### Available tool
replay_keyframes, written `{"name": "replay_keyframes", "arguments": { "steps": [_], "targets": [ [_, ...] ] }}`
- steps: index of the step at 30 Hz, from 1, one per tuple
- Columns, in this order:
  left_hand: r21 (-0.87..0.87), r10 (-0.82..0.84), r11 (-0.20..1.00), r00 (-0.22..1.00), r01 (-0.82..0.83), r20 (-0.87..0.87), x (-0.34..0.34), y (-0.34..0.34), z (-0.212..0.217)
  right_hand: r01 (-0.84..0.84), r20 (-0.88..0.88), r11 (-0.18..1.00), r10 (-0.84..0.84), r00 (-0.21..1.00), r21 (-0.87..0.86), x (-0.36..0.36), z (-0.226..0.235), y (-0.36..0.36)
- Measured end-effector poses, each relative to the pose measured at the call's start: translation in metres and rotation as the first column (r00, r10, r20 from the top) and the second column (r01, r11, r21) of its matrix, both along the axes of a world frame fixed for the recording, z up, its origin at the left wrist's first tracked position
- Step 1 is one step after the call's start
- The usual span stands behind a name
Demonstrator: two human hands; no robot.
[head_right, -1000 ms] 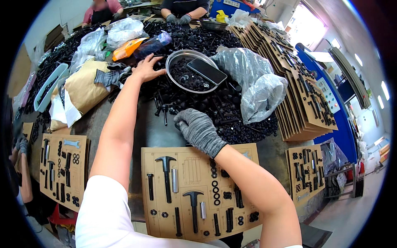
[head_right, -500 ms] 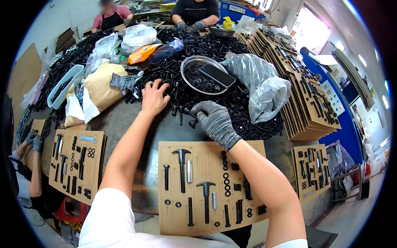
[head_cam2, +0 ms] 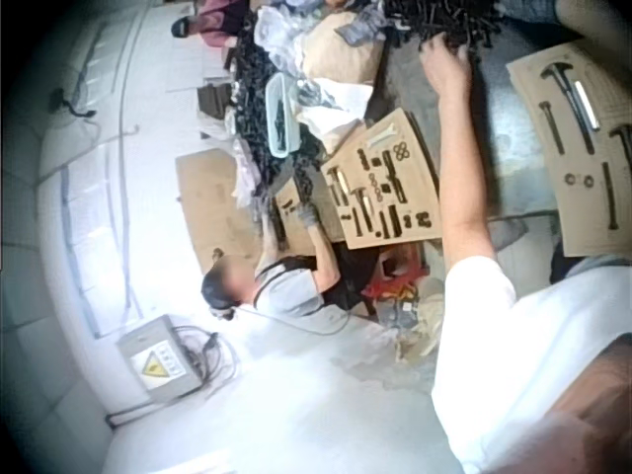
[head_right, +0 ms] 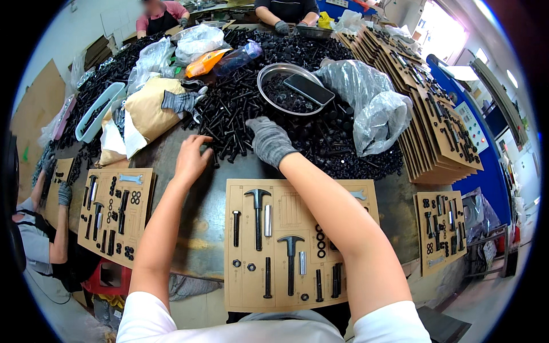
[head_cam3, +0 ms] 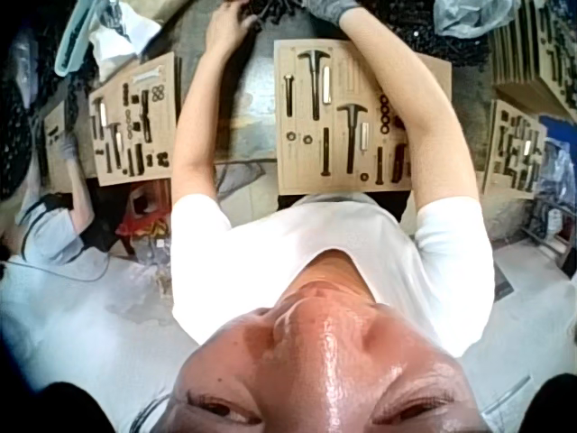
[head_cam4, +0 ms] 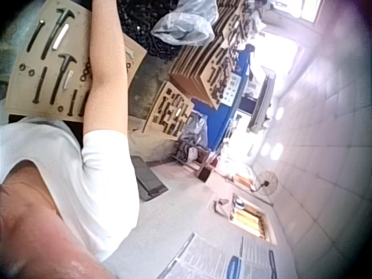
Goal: The person sorts small metal hardware parts from a large pile on a table and places them into designated slots on a cardboard backing. The person repeatedly picks up bolts, nuts, washers, and other fasteners, arranging them neatly on the board before stacking the completed boards.
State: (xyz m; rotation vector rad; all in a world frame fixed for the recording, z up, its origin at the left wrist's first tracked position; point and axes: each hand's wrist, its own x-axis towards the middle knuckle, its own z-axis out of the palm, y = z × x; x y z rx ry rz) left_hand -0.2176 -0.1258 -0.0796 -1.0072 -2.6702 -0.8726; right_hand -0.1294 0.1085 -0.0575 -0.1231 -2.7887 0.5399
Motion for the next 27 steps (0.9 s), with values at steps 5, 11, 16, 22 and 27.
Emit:
{"name": "replay_keyframes", "arguments": {
  "steps": [5, 11, 16, 22, 27],
  "targets": [
    [0.054, 0.058, 0.997, 0.994, -0.063, 0.094, 0.018, 0.002, -0.015, -0.026, 0.004, 0.982, 0.026, 1.0, 0.187, -0.019, -0.016, -0.022],
    [0.167, 0.14, 0.965, 0.933, -0.204, 0.331, 0.004, 0.002, -0.022, -0.116, 0.305, 0.972, 0.049, 0.951, 0.205, -0.004, -0.012, -0.011],
    [-0.034, 0.184, 0.983, 0.979, -0.182, 0.084, 0.004, -0.019, -0.007, -0.067, 0.388, 0.952, -0.057, 0.92, 0.299, 0.018, -0.002, -0.004],
    [0.01, -0.092, 0.995, 0.982, 0.095, -0.162, -0.002, 0.004, -0.016, 0.066, 0.184, 0.997, -0.074, 0.98, 0.05, 0.0, 0.011, -0.009],
    [-0.089, 0.046, 0.993, 0.958, -0.074, -0.282, 0.02, -0.001, -0.022, -0.268, 0.31, 0.887, 0.152, 0.939, 0.376, 0.008, -0.01, -0.004]
  ]
}}
